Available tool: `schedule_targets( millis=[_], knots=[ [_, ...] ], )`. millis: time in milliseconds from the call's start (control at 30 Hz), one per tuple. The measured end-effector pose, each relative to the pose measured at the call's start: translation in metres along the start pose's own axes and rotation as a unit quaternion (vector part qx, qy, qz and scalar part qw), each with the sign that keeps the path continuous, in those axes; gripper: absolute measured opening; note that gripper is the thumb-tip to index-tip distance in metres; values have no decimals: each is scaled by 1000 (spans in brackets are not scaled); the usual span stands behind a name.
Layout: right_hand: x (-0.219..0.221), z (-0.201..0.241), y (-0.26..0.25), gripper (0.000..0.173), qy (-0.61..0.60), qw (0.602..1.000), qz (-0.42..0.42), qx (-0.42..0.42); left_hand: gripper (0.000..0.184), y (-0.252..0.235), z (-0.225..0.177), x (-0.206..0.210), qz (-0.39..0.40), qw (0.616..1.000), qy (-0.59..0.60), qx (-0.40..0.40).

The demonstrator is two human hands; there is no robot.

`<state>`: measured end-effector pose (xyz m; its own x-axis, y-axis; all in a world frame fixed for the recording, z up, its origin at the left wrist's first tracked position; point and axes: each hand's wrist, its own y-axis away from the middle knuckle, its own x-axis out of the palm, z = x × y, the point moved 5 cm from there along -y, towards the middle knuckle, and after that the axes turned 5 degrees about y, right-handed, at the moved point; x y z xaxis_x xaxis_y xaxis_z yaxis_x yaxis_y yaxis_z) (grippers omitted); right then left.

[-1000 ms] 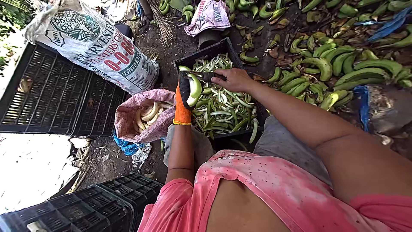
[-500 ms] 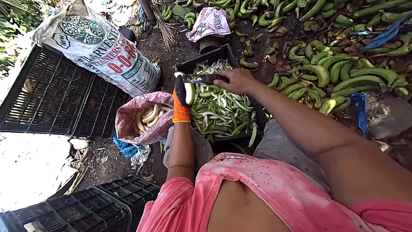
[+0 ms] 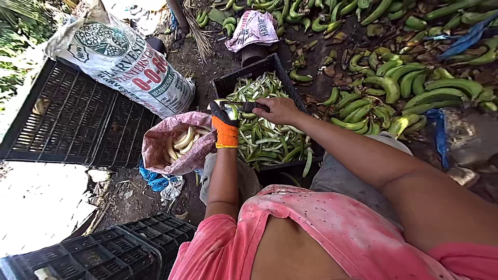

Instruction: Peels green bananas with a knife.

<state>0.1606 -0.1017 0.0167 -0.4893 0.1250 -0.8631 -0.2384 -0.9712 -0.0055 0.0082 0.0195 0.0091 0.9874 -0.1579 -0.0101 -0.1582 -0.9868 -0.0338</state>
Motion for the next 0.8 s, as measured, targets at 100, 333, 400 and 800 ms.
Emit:
schedule_targets(
  millis=[100, 333, 400, 800],
  knots=[
    [-9, 0, 6, 54, 24, 999, -13, -44, 33, -6, -1, -4, 129, 985, 26, 108],
    [-38, -19, -7, 56, 34, 999, -30, -28, 35, -4, 8, 17, 367, 856, 352, -95],
    [-45, -27, -11, 56, 31, 998, -32, -37, 37, 2, 2, 16, 419, 839, 326, -115],
    [-72, -88, -29, 46, -67, 997, 19, 45, 58, -6, -1, 12, 475, 857, 194, -45]
  ],
)
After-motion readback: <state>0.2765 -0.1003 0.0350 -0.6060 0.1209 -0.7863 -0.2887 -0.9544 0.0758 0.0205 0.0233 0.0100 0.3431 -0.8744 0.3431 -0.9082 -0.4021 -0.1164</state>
